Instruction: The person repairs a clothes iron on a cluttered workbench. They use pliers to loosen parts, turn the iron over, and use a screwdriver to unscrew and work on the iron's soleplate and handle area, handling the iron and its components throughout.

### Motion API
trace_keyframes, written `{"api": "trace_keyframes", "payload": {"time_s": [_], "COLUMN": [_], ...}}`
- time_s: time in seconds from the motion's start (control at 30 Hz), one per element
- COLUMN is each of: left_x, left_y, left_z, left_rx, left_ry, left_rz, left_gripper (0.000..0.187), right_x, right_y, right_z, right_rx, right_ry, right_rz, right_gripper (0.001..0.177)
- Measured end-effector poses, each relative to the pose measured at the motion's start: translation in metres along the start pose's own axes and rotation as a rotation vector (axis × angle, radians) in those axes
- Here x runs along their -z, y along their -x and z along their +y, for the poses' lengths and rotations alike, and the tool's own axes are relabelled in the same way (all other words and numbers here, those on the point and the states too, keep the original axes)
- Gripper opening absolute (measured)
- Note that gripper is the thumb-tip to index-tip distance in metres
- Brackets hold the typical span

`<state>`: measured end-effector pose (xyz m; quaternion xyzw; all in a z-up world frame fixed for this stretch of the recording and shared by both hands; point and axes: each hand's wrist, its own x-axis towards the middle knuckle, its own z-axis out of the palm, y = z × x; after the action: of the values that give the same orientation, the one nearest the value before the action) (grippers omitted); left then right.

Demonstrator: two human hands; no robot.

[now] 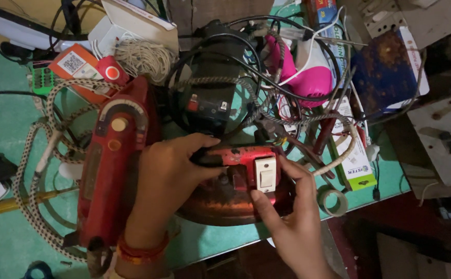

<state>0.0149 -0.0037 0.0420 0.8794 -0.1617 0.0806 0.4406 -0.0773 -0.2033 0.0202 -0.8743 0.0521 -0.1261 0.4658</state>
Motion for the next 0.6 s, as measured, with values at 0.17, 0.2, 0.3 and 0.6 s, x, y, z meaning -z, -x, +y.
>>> {"api": "trace_keyframes", "payload": {"time_s": [0.17,0.2,0.3,0.6], "left_x": [-0.003,-0.004,-0.003,-0.015], "left_y": [0.006,0.008,0.015,0.041], "left_z": [0.002,0.001,0.004,0.010], "left_rx": [0.045,0.033,0.038,-0.002], "left_ry": [-0.024,-0.034,-0.015,-0.096], "left_rz": [-0.007,0.010,-0.019,-0.011], "left_gripper": [0.043,0.042,0.041,0.042], "right_x": [-0.001,-0.002,-0.005,-0.022], "right_y": [0.008,0.009,0.017,0.041], "right_z": [0.008,0.009,0.010,0.041], "right_rx": [0.017,0.007,-0.123,-0.139], "right_ry": [-0.111,-0.177,-0.193,-0.446], "right_rz": [-0.007,-0.014,0.022,0.161], "right_gripper": [0.067,0.067,0.067,0.067]}}
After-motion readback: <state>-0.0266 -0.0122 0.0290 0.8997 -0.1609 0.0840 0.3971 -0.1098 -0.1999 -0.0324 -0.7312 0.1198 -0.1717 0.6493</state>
